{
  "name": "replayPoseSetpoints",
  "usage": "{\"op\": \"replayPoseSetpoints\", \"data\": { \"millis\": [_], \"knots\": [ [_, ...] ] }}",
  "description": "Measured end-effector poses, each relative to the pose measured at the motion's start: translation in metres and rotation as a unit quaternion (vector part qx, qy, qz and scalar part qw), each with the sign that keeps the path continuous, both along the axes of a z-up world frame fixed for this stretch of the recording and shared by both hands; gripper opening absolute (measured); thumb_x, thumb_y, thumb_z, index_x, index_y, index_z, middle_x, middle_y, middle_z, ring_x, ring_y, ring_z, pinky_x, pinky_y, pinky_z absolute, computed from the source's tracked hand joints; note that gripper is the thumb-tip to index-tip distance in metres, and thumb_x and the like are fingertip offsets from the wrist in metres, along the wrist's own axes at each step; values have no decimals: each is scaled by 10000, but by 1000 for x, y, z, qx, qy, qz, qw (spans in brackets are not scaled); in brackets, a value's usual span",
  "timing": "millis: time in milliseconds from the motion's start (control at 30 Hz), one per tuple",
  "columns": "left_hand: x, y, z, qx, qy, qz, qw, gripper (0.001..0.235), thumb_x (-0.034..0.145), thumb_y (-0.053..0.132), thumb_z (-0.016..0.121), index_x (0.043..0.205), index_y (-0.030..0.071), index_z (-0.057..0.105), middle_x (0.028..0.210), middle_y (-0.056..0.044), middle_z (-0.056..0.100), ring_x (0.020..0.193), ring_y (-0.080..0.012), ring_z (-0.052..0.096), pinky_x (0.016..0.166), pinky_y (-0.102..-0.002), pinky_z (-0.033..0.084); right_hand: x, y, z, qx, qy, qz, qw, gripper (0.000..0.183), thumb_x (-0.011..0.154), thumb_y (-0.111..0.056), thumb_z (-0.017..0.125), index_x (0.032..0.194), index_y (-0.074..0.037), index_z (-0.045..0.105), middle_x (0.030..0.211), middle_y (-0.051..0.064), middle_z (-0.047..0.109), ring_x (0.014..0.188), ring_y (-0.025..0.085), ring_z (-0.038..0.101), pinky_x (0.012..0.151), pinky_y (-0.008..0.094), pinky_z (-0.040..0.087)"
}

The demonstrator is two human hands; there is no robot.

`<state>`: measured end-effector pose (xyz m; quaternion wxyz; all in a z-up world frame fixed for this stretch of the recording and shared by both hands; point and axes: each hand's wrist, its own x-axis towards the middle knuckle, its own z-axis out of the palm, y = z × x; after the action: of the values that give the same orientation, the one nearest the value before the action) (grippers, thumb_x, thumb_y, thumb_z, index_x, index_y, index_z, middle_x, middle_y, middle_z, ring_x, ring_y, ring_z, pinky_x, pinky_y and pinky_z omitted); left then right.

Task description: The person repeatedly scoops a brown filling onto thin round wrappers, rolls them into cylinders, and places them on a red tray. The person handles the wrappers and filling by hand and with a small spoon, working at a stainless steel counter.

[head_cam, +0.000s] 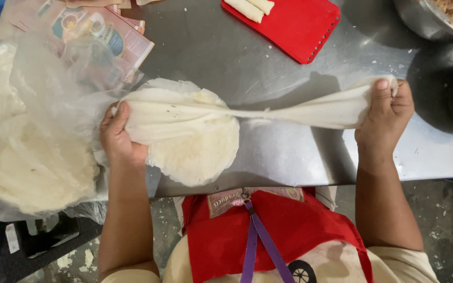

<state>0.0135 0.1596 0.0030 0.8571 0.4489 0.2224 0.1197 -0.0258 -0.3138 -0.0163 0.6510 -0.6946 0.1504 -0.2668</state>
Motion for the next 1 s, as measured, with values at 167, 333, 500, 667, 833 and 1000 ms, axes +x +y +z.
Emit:
{"op": "replayPoseSetpoints", "data": {
  "millis": [167, 333, 500, 667, 833, 1000],
  "knots": [
    [3, 14, 11, -29, 55, 120, 991, 359, 757, 7, 807, 1088, 3, 670, 1070, -182, 752, 1015, -369, 747, 932, -554, 658, 8, -1, 7, 35, -35, -33, 998, 274, 1121, -326, 582, 925, -162, 482, 900, -61, 493, 861, 61, 460, 816, 253, 439],
    [0, 24, 8, 33, 93, 168, 981, 281, 800, 54, 816, 1055, 58, 698, 1061, -131, 778, 979, -319, 775, 846, -492, 708, 8, 1, 17, 87, -53, -45, 994, 273, 1056, -411, 588, 1007, -143, 585, 969, -22, 634, 917, 86, 590, 882, 271, 535],
    [-11, 8, 32, 640, 16, -106, 761, 217, 1001, 65, 656, 1217, 78, 673, 1078, -59, 634, 917, -194, 575, 790, -323, 475, -6, 2, 47, 80, -24, 29, 996, 105, 1106, -270, 658, 1086, -184, 603, 942, -103, 552, 867, 1, 508, 834, 176, 438],
    [-22, -58, 30, 660, -157, -86, 730, 396, 1016, 98, 723, 1375, 16, 576, 1370, -192, 543, 1318, -359, 517, 1138, -493, 431, 5, 60, 79, -17, 183, 314, 932, 528, 1017, -233, 553, 1518, -138, 420, 1239, 146, 573, 1006, 238, 702, 692, 341, 617],
    [-45, -155, 1, 596, -334, -289, 671, 366, 951, 295, 698, 1262, 104, 670, 1256, -133, 639, 1218, -372, 587, 1073, -513, 408, 13, 62, 61, -156, 88, 333, 926, 359, 1100, -133, 544, 1423, 22, 568, 1176, 244, 691, 936, 302, 735, 727, 397, 620],
    [-45, -185, -60, 666, -359, -284, 589, 38, 951, 148, 653, 975, 131, 678, 1040, -58, 591, 1115, -277, 552, 938, -436, 387, -24, 51, 24, -317, 74, 296, 898, 281, 827, -234, 889, 1050, -94, 791, 996, 106, 725, 841, 299, 701, 761, 400, 553]
  ]
}}
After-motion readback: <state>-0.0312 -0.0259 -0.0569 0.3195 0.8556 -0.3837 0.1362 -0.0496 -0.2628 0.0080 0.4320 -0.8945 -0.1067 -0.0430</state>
